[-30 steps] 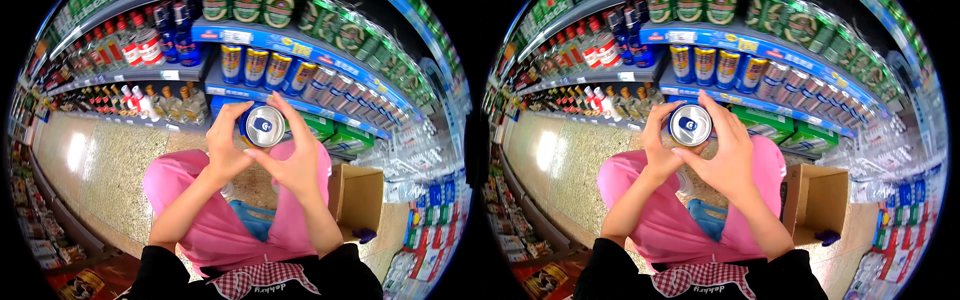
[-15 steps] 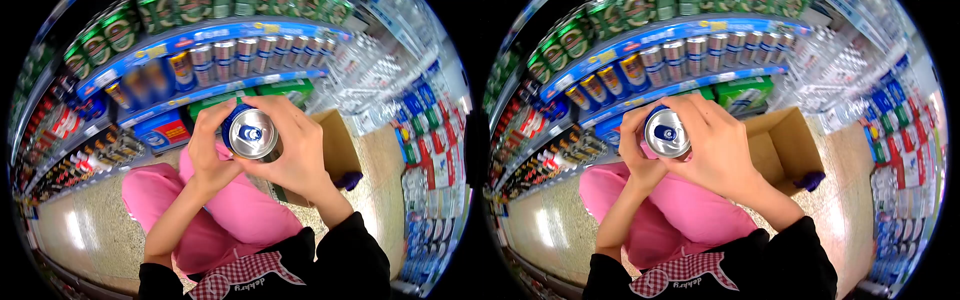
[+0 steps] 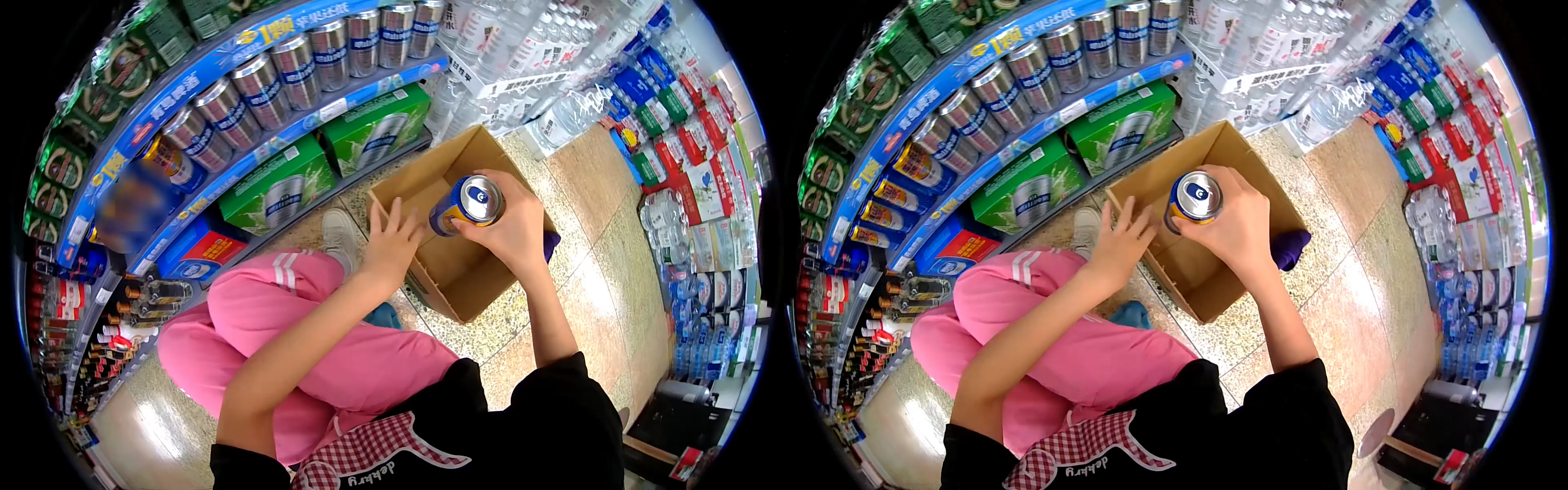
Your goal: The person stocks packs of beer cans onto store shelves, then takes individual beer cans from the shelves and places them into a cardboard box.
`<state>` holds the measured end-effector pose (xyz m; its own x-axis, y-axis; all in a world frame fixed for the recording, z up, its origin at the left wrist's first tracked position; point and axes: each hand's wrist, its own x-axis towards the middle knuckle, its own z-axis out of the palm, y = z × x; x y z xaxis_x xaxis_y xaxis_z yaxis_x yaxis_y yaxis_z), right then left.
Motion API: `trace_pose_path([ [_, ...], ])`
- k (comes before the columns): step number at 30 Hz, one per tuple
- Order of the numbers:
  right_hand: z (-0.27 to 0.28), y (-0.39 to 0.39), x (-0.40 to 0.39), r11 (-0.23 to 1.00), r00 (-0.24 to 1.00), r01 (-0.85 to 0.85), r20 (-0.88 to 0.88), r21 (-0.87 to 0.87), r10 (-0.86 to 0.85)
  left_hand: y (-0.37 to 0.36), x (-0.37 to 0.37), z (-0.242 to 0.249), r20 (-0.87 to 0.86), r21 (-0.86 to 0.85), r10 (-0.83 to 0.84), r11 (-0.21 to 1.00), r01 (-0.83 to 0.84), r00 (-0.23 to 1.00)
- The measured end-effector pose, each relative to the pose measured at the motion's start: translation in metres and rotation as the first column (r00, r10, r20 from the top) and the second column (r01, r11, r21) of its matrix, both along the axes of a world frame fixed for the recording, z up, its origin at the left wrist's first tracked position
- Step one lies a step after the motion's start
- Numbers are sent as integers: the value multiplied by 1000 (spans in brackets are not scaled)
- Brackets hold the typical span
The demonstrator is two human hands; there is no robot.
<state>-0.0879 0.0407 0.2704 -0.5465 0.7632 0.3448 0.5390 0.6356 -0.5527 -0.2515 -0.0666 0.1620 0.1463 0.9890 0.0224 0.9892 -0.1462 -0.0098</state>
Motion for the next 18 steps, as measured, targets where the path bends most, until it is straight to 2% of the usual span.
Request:
trace_pose_path([
  [1,-13,7,6,999,1000,20,0,-28,-20,7,-1,-16,-71,33,-106,994,108,992],
  [3,-37,17,13,999,999,45,14,-18,-45,25,-3,-58,-139,-89,-209,976,198,968],
  [4,-48,21,16,998,998,56,20,-10,-55,33,-4,-57,-169,-149,-261,960,237,950],
  [5,-59,24,17,998,998,62,27,-16,-62,36,-6,-57,-179,-272,-254,941,200,951],
  [8,-92,30,14,995,998,60,37,-78,-57,33,-18,-85,-132,-107,-280,958,267,951],
  [12,-149,35,-2,989,999,12,54,-148,-4,21,-9,-73,7,-229,-270,937,265,963],
  [15,-197,30,-22,976,994,2,104,-220,21,5,-1,-75,-26,-235,-309,926,295,951],
  [17,-223,22,-35,960,986,-10,157,-280,56,-3,8,-68,26,-333,-254,910,247,967],
  [18,-238,17,-40,954,989,-25,130,-298,67,-7,11,-65,49,-381,-223,897,225,973],
])
